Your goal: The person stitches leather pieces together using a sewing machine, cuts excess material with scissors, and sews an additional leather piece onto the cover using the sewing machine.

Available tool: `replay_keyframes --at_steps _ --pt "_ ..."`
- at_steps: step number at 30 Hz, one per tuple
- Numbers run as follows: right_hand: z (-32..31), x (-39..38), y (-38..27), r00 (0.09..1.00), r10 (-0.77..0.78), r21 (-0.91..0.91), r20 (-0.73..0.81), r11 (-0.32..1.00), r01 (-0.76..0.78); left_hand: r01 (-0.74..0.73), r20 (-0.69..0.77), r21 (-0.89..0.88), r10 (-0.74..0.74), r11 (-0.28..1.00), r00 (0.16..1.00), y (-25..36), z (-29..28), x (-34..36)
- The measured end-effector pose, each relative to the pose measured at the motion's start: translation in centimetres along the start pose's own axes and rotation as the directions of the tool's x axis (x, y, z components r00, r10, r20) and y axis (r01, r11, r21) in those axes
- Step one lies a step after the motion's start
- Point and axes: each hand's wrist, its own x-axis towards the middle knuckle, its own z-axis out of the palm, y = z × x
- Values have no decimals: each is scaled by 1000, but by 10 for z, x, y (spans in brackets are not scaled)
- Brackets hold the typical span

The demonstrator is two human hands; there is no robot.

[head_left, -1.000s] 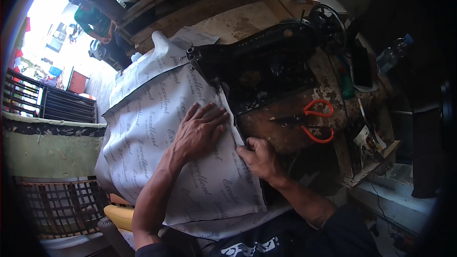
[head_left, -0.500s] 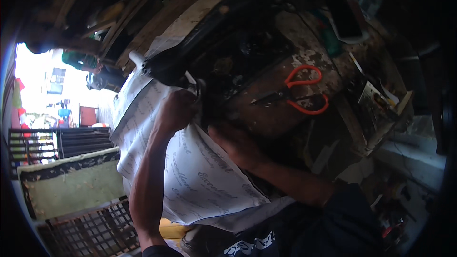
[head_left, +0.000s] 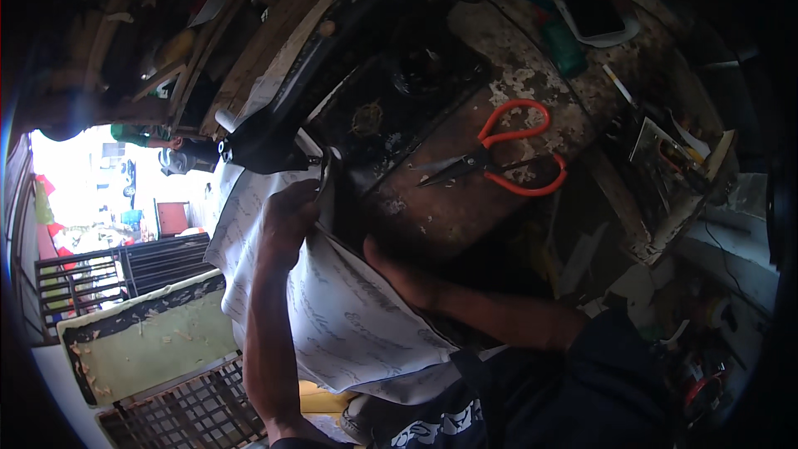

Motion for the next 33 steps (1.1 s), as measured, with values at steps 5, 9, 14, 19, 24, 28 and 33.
replay_keyframes --at_steps 5,9,14,19,24,28,33 --pt "6 37 17 831 -506 -405 -232 827 390 6 200 188 -44 982 979 23 -4 11" --pt "4 53 18 815 -549 -459 -186 782 422 80 180 118 -100 990 979 14 -4 19" --pt "5 49 13 882 -462 -446 -91 811 378 147 267 -89 -119 985 956 12 -13 19" --pt "3 41 14 924 -381 -432 -14 836 338 128 256 -166 -83 978 963 11 -9 19" --pt "2 39 16 950 -306 -443 57 845 299 60 303 -76 -34 995 952 -10 -26 29" --pt "-2 40 14 965 -241 -469 109 843 263 69 259 -26 -60 997 964 -8 -21 31" --pt "-9 39 13 975 -178 -503 133 835 221 28 196 -4 -27 1000 980 24 11 20"
